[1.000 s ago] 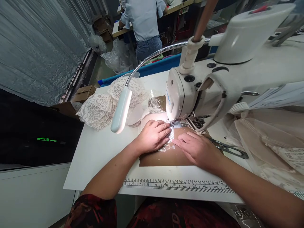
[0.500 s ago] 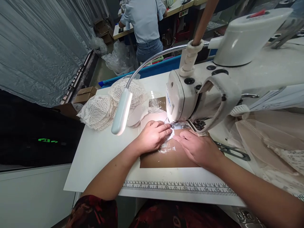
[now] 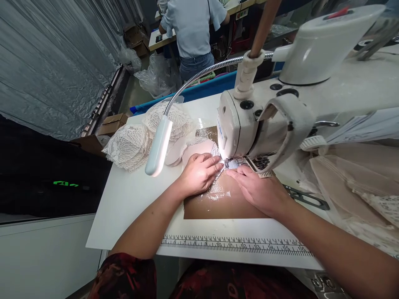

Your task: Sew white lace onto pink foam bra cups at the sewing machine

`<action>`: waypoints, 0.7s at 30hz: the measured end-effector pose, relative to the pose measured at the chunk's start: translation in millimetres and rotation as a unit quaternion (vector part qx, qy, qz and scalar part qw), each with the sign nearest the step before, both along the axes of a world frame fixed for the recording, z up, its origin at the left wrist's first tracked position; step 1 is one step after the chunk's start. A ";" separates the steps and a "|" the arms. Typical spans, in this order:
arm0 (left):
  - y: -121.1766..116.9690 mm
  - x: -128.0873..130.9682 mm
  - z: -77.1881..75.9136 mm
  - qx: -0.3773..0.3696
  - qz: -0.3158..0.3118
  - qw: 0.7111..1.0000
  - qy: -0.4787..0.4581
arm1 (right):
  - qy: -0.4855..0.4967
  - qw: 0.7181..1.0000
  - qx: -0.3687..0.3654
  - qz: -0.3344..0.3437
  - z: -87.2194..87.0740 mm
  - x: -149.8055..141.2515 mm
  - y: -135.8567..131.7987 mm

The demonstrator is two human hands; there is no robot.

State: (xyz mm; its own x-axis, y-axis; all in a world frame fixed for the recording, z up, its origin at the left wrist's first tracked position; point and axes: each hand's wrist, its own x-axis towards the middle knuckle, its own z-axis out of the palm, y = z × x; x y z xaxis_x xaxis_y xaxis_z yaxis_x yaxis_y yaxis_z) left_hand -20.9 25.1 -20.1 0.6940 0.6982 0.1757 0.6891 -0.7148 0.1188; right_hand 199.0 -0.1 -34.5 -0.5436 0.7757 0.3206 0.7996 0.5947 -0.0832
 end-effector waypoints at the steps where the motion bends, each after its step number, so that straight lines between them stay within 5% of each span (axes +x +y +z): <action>1: -0.2 -0.4 0.1 0.000 0.002 1.000 0.003 | 0.009 1.000 -0.007 0.000 0.1 0.3 -0.3; 9: -2.0 -0.4 0.2 0.015 0.024 0.999 0.027 | 0.040 0.998 -0.049 0.011 7.8 0.4 -0.1; 15: -18.9 3.5 24.1 -0.023 0.076 0.993 0.085 | 0.066 0.997 -0.040 0.028 11.4 1.3 -0.7; 21: -31.5 4.1 35.9 -0.055 0.030 0.996 0.070 | 0.051 0.993 -0.073 0.083 10.3 3.3 -1.5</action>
State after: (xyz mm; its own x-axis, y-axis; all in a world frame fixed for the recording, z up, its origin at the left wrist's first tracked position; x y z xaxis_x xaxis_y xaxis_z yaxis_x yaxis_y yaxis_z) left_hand -16.8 -6.4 15.8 0.6629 0.7487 0.0005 0.7454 -0.6601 0.0932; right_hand 202.3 -1.6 -24.1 -0.6385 0.7203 0.2711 0.6745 0.6933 -0.2538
